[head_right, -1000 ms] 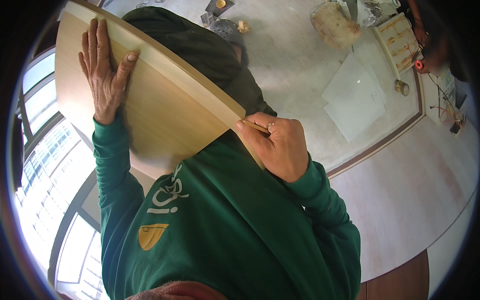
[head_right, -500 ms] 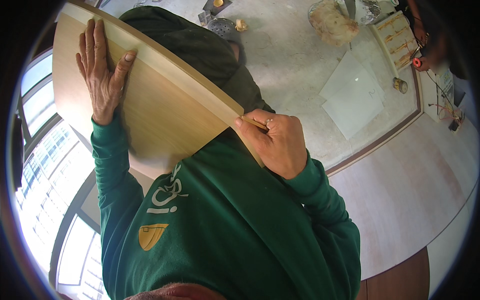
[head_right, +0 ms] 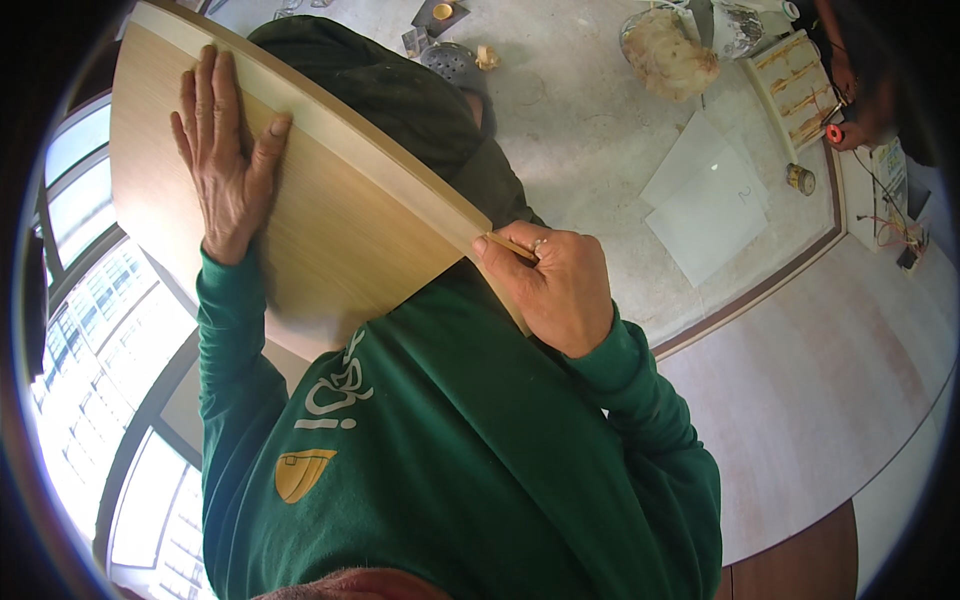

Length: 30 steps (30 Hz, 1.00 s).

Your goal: The person sits on the floor and sands a rectangular wooden board with sandpaper, then applies a liquid finish to the edges using a small brush. The board is rotated and repositioned repeatedly to treat different sides.

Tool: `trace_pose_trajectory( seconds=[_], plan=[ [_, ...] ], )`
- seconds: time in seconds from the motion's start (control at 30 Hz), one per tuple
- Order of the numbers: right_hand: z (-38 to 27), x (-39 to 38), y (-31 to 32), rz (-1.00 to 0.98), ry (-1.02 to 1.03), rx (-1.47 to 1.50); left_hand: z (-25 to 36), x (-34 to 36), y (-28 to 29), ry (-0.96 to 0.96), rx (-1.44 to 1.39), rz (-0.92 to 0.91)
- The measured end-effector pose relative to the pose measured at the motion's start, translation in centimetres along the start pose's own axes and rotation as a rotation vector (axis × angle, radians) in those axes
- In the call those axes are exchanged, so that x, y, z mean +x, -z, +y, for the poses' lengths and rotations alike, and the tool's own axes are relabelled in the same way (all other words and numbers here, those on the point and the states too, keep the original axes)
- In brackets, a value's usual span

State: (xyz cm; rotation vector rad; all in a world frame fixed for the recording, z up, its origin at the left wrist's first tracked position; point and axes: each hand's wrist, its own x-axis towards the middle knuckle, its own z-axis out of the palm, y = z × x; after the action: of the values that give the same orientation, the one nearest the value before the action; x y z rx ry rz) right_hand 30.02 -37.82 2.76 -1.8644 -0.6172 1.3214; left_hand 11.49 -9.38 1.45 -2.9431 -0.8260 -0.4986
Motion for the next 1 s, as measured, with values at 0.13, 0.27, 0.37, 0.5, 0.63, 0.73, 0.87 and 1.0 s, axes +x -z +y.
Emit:
trace_pose_trajectory(
  seconds=[0.13,0.27,0.37,0.5,0.63,0.73,0.87,1.0],
  plan=[
    [-0.3,-0.1,0.0,-0.004,-0.023,0.027,3.6,-2.3,0.5,-0.059,-0.049,-0.091],
    [-0.4,-0.3,-0.1,-0.004,-0.051,0.037,9.6,-5.1,2.0,-0.110,-0.152,-0.318],
    [-0.7,-0.5,-0.1,-0.003,-0.024,0.016,11.8,-6.6,2.2,-0.215,-0.223,-0.416],
    [0.2,-0.6,-0.8,0.035,0.057,0.002,12.6,-7.9,1.9,-0.349,-0.306,-0.465],
    [0.6,-0.7,-1.0,0.048,0.071,-0.013,12.9,-7.8,1.8,-0.404,-0.367,-0.483],
    [0.8,-0.9,-1.3,0.042,0.040,0.029,13.0,-7.4,1.7,-0.473,-0.375,-0.486],
    [1.6,-0.6,-1.6,0.118,0.100,0.008,11.5,-6.3,1.0,-0.409,-0.319,-0.397],
    [0.8,-0.2,-0.6,0.050,0.069,-0.033,7.4,-3.2,2.1,-0.184,-0.164,-0.331]
  ],
)
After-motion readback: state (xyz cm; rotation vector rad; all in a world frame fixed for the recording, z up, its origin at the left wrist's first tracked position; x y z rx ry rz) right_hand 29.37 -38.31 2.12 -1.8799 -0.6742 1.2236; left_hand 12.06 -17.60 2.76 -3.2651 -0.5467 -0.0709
